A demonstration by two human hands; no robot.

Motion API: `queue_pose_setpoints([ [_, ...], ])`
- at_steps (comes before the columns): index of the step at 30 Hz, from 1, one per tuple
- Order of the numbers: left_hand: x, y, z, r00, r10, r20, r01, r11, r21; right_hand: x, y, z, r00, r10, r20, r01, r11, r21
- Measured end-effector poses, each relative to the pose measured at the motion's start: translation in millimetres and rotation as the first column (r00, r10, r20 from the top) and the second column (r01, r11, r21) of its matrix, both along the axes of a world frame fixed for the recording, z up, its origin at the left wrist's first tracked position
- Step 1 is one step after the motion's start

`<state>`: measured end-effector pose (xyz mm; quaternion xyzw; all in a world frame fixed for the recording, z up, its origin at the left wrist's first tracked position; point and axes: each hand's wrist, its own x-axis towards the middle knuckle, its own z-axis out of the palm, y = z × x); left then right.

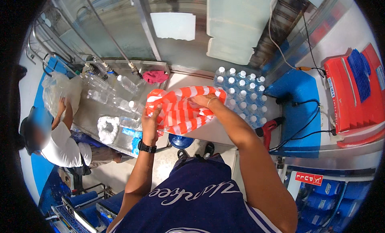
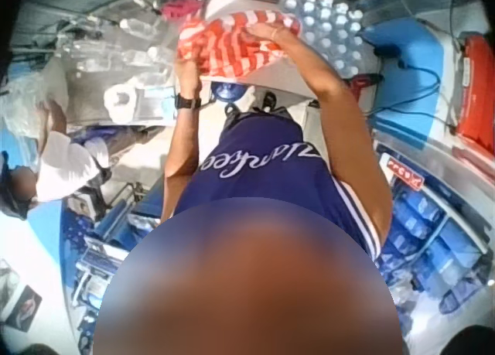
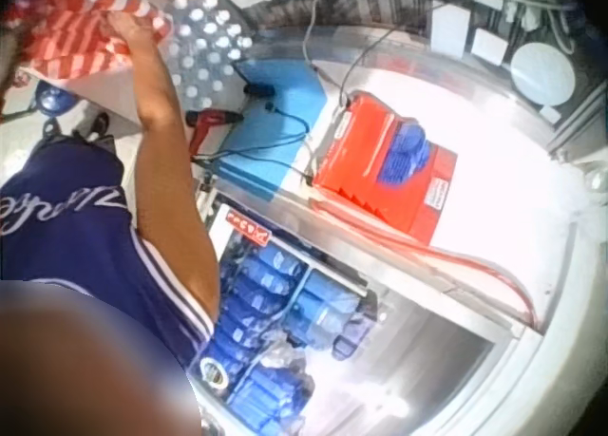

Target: The person applies blue labels to water bottles, uses a red heat gun to shrink-wrap the labels, and then places the labeled bottles into a red-and-white striped plastic bag. Another person is visible in the background handling empty bottles.

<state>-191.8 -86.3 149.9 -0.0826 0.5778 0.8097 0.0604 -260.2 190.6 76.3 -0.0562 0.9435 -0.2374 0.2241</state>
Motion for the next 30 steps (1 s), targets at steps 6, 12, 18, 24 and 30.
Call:
queue_pose_setpoints([
  [6,1.5,3.7,-0.1,0.999,-0.017,0.042,0.023,0.989,-0.148,-3.3,11.8,-11.1,0.991,-0.129,0.040,0.128,0.991,0.035],
  [12,-7.1,5.4,4.2,0.999,-0.025,0.038,0.026,0.999,-0.038,56.4,-12.7,35.2,0.908,0.026,-0.418,-0.015,0.999,0.029],
  [18,-1.7,-7.5,11.7,0.997,-0.022,0.071,0.025,0.999,-0.041,165.7,42.7,44.9,0.423,-0.398,-0.814,0.538,0.833,-0.128],
  [24,2.0,-17.9,-0.4,0.995,-0.029,0.097,0.035,0.998,-0.060,131.8,42.5,-13.8,0.597,-0.507,-0.621,0.744,0.640,0.193],
  [30,-0.5,-14.5,-11.5,0.993,-0.064,0.100,0.059,0.997,0.052,120.0,52.4,-34.2,0.686,-0.456,-0.567,0.666,0.707,0.237],
])
